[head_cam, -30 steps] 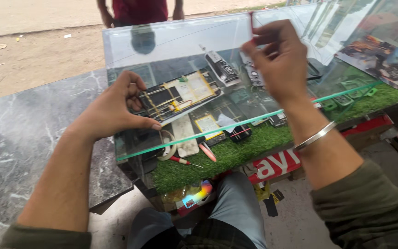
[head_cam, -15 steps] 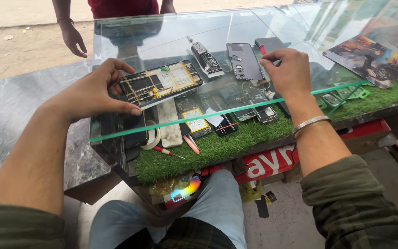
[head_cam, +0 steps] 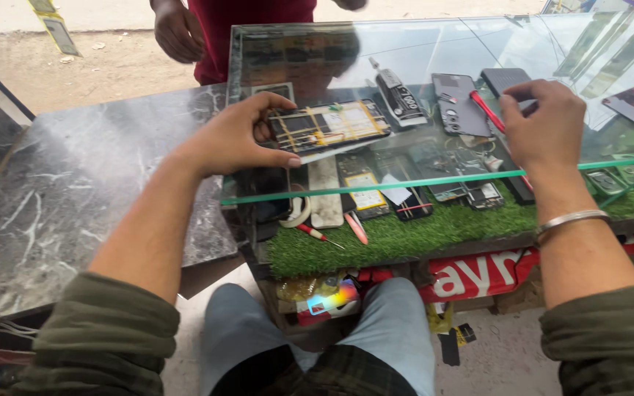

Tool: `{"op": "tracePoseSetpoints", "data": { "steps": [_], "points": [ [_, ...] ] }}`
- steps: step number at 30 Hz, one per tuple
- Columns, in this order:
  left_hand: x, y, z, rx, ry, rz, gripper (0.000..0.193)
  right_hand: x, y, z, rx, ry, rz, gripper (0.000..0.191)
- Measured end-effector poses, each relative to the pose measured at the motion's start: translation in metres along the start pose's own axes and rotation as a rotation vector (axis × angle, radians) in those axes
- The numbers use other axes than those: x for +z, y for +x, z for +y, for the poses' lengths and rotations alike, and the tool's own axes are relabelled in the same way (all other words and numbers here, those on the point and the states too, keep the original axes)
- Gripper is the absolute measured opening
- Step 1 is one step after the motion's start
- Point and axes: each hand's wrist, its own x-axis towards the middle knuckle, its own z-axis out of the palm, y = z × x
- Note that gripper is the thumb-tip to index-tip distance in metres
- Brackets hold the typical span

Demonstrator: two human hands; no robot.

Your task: The person works on a disassembled smartphone on a glass counter, using a red precision screwdriver-like tool on the phone's frame and internal components. They then hold the phone upright and apply adhesive from a T-7000 tube along its inner edge, set the tube down, and pick up the phone's back cover.

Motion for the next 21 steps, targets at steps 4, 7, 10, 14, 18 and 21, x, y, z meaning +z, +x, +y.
{"op": "tracePoseSetpoints", "data": {
  "steps": [4,7,10,14,18,21],
  "points": [
    [-0.010,-0.007,-0.009,-0.024,0.205,0.124,0.083,0.007,0.001,-0.015,-0.039,-0.057,0.033,0.008],
    [-0.019,-0.014,-0.015,-0.019,0.123,0.203,0.078,0.011,0.001,-0.033,-0.122,-0.125,0.079,0.006],
    [-0.031,-0.021,-0.020,0.124,0.032,0.280,0.075,0.014,-0.001,-0.052,-0.095,-0.162,0.087,0.006],
    [-0.044,-0.020,-0.021,0.190,-0.027,0.307,0.076,0.021,0.003,-0.063,-0.020,-0.146,0.087,0.008],
    [-0.050,-0.002,-0.012,0.320,0.048,0.417,0.068,0.030,0.007,-0.054,-0.048,-0.143,0.093,0.007],
    [-0.048,0.017,0.001,0.413,0.103,0.476,0.065,0.032,0.011,-0.044,-0.069,-0.131,0.098,0.006]
  ]
}}
